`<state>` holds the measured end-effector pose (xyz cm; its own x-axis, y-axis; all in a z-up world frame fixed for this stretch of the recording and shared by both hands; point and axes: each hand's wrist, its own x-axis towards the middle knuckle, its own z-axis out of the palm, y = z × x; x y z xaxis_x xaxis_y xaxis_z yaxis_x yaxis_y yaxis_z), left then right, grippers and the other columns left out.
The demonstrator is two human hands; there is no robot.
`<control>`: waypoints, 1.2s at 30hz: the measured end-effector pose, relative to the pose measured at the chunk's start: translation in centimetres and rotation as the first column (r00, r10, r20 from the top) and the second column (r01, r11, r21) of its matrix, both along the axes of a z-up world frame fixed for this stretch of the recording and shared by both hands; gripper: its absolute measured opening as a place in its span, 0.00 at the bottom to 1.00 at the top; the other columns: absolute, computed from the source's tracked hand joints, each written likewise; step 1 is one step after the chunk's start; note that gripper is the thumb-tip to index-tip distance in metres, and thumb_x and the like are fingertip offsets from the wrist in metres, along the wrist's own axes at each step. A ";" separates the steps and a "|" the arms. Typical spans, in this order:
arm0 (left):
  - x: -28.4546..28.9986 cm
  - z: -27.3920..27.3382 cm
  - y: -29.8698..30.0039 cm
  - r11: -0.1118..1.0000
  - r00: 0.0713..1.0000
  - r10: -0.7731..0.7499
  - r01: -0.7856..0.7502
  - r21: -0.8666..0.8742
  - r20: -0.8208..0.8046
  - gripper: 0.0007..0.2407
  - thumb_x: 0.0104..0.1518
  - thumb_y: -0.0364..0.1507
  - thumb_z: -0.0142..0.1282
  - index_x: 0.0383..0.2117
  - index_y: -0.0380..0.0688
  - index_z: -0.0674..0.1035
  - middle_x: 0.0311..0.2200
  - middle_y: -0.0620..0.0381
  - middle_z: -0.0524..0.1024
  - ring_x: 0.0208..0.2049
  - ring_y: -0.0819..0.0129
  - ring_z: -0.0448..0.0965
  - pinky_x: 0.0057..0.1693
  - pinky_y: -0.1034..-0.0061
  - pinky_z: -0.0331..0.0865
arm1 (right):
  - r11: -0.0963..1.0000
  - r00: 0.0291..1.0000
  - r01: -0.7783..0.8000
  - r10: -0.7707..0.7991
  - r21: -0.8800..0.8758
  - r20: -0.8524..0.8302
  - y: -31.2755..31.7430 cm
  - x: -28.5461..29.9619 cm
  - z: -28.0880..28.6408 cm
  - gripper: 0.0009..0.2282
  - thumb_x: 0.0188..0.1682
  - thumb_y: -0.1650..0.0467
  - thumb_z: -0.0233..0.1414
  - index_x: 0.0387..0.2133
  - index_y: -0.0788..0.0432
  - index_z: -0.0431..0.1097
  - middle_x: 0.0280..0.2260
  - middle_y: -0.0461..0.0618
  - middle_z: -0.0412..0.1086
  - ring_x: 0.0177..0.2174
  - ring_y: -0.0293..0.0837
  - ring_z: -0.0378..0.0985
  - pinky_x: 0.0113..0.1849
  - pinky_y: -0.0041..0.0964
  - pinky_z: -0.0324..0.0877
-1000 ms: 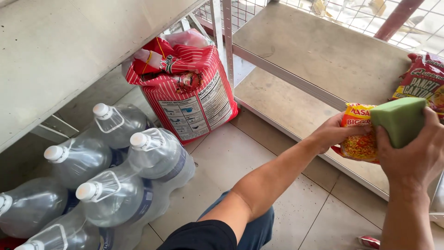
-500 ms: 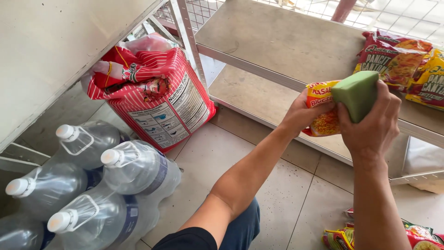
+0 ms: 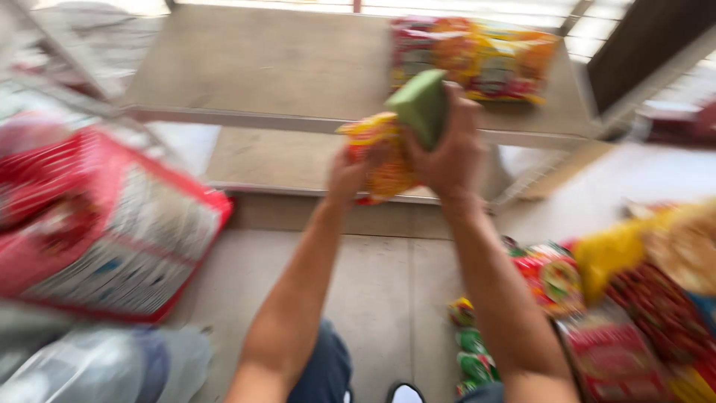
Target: The recorder is using a green sponge to wipe and clean individual packs of instant noodles in a store or pantry.
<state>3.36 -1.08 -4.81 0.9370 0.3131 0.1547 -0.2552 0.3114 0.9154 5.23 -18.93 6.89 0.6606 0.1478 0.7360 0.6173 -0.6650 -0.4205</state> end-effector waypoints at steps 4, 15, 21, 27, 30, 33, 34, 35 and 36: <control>-1.9 5.2 -1.9 0.997 0.995 0.037 -0.043 -0.059 -0.095 0.16 0.53 0.33 0.72 0.44 0.45 0.81 0.35 0.54 0.81 0.37 0.65 0.83 0.48 0.67 0.76 | 0.998 0.997 -0.016 0.012 0.062 0.073 0.0 0.1 0.0 0.40 0.39 0.58 0.68 0.65 0.53 0.58 0.51 0.55 0.66 0.52 0.58 0.73 0.53 0.52 0.71; -2.5 8.8 -3.4 0.961 0.982 -0.178 0.161 -0.226 -0.059 0.12 0.56 0.19 0.61 0.45 0.31 0.78 0.41 0.46 0.82 0.38 0.64 0.84 0.43 0.78 0.79 | 0.998 0.996 0.039 -0.043 0.049 0.072 -1.7 -1.0 3.7 0.34 0.47 0.65 0.66 0.64 0.54 0.53 0.51 0.52 0.67 0.45 0.53 0.80 0.40 0.44 0.79; -1.9 8.4 -3.5 0.959 0.988 -0.120 0.089 -0.271 -0.101 0.11 0.57 0.20 0.61 0.45 0.32 0.77 0.39 0.46 0.81 0.35 0.65 0.84 0.40 0.80 0.80 | 0.997 0.995 -0.016 0.024 -0.078 0.101 -1.9 -0.7 3.0 0.35 0.44 0.65 0.67 0.63 0.54 0.55 0.51 0.52 0.68 0.46 0.52 0.78 0.43 0.45 0.78; -2.3 8.5 -3.1 0.965 0.986 -0.148 0.127 -0.229 -0.076 0.11 0.56 0.21 0.63 0.43 0.31 0.77 0.39 0.44 0.82 0.35 0.63 0.84 0.41 0.76 0.81 | 0.963 0.970 0.235 -0.223 -0.132 0.096 -2.2 2.3 0.5 0.34 0.48 0.63 0.66 0.64 0.55 0.53 0.46 0.53 0.65 0.40 0.48 0.76 0.30 0.40 0.79; -2.7 8.7 -2.6 0.973 0.982 -0.144 0.117 -0.199 -0.126 0.11 0.56 0.22 0.62 0.44 0.33 0.76 0.39 0.44 0.81 0.35 0.63 0.84 0.39 0.77 0.81 | 0.944 0.954 0.294 -0.280 -0.152 0.112 -3.9 4.1 -0.5 0.34 0.48 0.65 0.68 0.62 0.55 0.53 0.44 0.54 0.65 0.38 0.48 0.76 0.27 0.39 0.81; -3.1 8.7 -1.9 0.989 0.984 -0.114 0.098 -0.113 -0.138 0.12 0.56 0.23 0.62 0.44 0.35 0.75 0.40 0.45 0.82 0.37 0.63 0.84 0.41 0.76 0.81 | 0.978 0.978 0.198 -0.192 -0.065 0.086 -3.9 1.5 2.1 0.33 0.46 0.68 0.64 0.63 0.54 0.53 0.47 0.55 0.64 0.43 0.53 0.76 0.34 0.45 0.81; -3.1 8.5 -1.8 0.990 0.985 -0.101 0.086 -0.110 -0.140 0.12 0.56 0.23 0.62 0.44 0.35 0.75 0.40 0.45 0.82 0.37 0.63 0.84 0.41 0.76 0.81 | 0.981 0.980 0.186 -0.180 -0.062 0.084 -3.6 0.8 2.6 0.33 0.46 0.68 0.64 0.63 0.54 0.53 0.47 0.55 0.64 0.43 0.53 0.76 0.34 0.45 0.81; -3.1 8.3 -1.7 0.995 0.990 -0.092 0.086 -0.058 -0.109 0.13 0.55 0.23 0.63 0.44 0.34 0.76 0.40 0.46 0.82 0.37 0.64 0.84 0.42 0.77 0.81 | 0.992 0.992 0.108 -0.103 -0.062 0.079 -3.2 0.2 3.2 0.34 0.45 0.69 0.64 0.63 0.55 0.53 0.48 0.55 0.65 0.44 0.55 0.76 0.37 0.48 0.79; -3.1 8.1 -1.5 0.996 0.993 -0.084 0.084 -0.006 -0.078 0.14 0.54 0.23 0.64 0.44 0.33 0.76 0.40 0.47 0.82 0.36 0.66 0.83 0.42 0.78 0.80 | 0.998 0.997 0.031 -0.026 -0.062 0.074 -2.9 -0.5 3.8 0.34 0.44 0.70 0.64 0.63 0.56 0.54 0.49 0.55 0.65 0.44 0.57 0.76 0.40 0.50 0.77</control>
<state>0.23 -2.61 3.31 0.9693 0.2330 0.0790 -0.1554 0.3309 0.9308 4.70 -21.79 10.68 0.6102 0.1773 0.7722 0.6253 -0.7063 -0.3319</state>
